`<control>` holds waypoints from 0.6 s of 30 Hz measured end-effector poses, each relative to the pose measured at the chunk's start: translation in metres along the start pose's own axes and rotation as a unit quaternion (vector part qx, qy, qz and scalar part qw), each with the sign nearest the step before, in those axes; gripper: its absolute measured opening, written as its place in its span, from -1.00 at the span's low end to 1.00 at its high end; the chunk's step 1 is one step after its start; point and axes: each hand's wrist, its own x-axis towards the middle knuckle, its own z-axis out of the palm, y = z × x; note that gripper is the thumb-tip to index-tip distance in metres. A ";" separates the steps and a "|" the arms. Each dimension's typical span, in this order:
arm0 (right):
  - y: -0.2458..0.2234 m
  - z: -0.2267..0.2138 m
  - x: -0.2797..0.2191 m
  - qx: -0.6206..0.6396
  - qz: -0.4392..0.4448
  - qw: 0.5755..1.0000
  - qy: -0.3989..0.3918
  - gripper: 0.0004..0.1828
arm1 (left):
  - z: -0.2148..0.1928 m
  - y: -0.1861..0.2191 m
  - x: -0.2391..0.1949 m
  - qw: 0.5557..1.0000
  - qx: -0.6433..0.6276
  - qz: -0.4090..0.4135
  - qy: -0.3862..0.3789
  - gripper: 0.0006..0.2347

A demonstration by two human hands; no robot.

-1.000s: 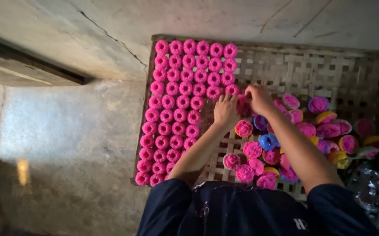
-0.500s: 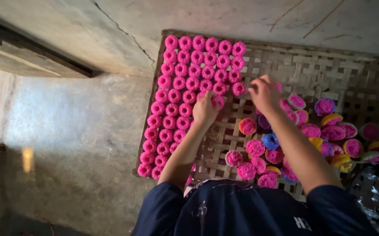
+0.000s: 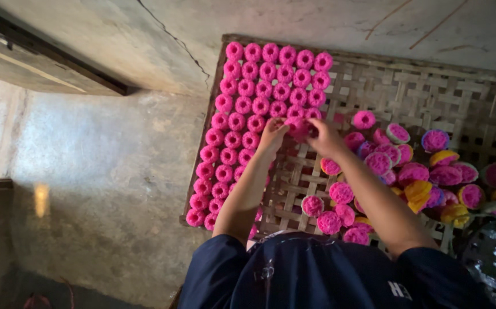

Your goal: The person repeatedly picks pink donut-shaped items and colorful plastic rings from a woven tray, fits the rings onto the donuts, and places the assembled units back on the tray. The process is continuous and repetitive throughout the clip.

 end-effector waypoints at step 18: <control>0.043 0.035 -0.025 0.154 0.170 0.970 -0.075 -0.52 | 0.009 0.033 -0.029 0.993 -0.004 -0.115 -0.022 -0.80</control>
